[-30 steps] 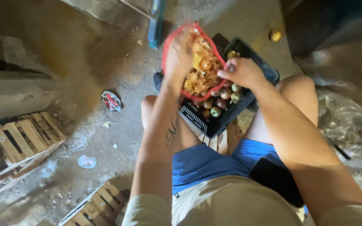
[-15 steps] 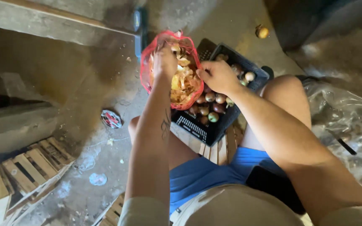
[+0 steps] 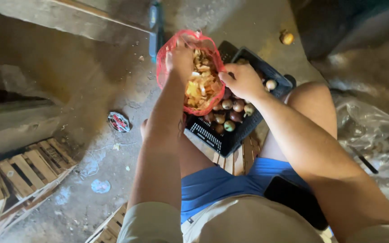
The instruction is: The person sits on the floor and peels multiple onions by hand, removing the dry outer layers and placing the peeled onions into a black crate. The person handles each onion individually, discarding the skins into a red mesh bag.
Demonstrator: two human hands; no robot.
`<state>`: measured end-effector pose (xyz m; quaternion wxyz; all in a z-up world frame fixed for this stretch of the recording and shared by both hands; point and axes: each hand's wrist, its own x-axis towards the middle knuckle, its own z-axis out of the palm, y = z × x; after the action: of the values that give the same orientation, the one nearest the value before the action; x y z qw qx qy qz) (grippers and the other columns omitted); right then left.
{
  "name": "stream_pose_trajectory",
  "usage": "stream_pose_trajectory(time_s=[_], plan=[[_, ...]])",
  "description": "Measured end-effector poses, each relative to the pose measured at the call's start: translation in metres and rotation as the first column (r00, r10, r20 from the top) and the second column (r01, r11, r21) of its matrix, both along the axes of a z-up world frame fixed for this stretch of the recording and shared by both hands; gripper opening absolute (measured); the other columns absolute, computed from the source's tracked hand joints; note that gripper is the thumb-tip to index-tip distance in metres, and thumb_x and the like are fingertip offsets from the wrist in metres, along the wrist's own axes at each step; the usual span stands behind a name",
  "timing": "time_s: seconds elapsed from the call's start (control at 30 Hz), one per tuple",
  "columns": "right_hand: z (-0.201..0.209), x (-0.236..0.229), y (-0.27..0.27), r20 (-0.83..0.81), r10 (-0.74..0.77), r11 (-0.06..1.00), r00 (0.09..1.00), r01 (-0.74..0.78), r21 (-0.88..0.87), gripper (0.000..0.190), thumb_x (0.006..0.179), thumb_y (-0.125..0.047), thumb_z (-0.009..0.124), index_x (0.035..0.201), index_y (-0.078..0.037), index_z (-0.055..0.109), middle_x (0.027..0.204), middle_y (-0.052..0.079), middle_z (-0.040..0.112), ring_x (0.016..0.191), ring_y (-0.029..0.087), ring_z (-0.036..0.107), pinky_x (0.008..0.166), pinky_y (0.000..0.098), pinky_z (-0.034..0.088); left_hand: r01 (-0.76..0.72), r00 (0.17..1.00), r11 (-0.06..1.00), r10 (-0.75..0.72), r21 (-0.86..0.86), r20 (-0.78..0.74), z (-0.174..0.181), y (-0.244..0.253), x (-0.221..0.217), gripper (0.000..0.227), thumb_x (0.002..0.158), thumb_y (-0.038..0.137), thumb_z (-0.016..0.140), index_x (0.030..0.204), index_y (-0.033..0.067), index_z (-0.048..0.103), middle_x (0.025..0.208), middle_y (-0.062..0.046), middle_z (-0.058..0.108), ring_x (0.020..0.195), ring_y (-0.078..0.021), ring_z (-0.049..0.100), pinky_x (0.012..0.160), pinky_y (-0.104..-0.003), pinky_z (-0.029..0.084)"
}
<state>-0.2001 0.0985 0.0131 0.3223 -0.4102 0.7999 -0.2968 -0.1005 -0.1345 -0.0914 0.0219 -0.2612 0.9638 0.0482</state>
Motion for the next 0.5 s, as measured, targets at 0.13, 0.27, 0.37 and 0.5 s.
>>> stream_pose_trajectory(time_s=[0.13, 0.27, 0.37, 0.5], plan=[[0.018, 0.010, 0.006, -0.021, -0.073, 0.993, 0.997, 0.071, -0.095, 0.029, 0.097, -0.030, 0.062, 0.118, -0.011, 0.066, 0.107, 0.012, 0.074, 0.090, 0.032, 0.071, 0.075, 0.0456, 0.050, -0.275, 0.930, 0.913, 0.174, 0.300, 0.323, 0.127, 0.041, 0.012, 0.066, 0.088, 0.002, 0.065, 0.146, 0.0245, 0.042, 0.130, -0.017, 0.055, 0.098, -0.0350, 0.069, 0.080, -0.046, 0.062], [0.046, 0.033, 0.003, -0.216, -0.089, 0.947, 0.972, 0.015, -0.322, 0.041, 0.097, -0.034, 0.072, 0.132, -0.021, 0.055, 0.090, 0.009, 0.071, 0.086, 0.037, 0.071, 0.079, 0.0522, 0.057, -0.432, 0.731, 0.642, 0.661, 0.633, -0.171, 0.028, 0.038, 0.067, 0.051, 0.081, 0.038, 0.071, 0.128, 0.0212, 0.064, 0.113, -0.020, 0.073, 0.110, -0.0448, 0.068, 0.096, -0.059, 0.054], [0.053, 0.062, -0.008, -0.153, 0.072, 0.937, 0.986, -0.120, -0.327, 0.032, 0.097, -0.021, 0.069, 0.127, -0.017, 0.063, 0.102, 0.012, 0.073, 0.077, 0.035, 0.073, 0.068, 0.0489, 0.059, -0.277, 0.306, 0.097, 0.952, 0.956, -0.008, 0.062, 0.073, 0.072, 0.046, 0.090, 0.037, 0.068, 0.124, 0.0080, 0.066, 0.108, -0.021, 0.073, 0.082, -0.0360, 0.076, 0.047, -0.045, 0.066], [0.051, 0.084, -0.021, -0.012, 0.162, 0.974, 0.987, -0.162, -0.162, 0.068, 0.094, -0.015, 0.071, 0.154, -0.027, 0.042, 0.125, 0.025, 0.060, 0.092, 0.043, 0.072, 0.078, 0.0563, 0.061, -0.399, 0.301, 0.174, 0.952, 0.900, -0.051, 0.078, 0.091, 0.090, 0.051, 0.092, 0.050, 0.059, 0.118, 0.0086, 0.074, 0.108, -0.022, 0.076, 0.111, -0.0376, 0.070, 0.094, -0.054, 0.055]])
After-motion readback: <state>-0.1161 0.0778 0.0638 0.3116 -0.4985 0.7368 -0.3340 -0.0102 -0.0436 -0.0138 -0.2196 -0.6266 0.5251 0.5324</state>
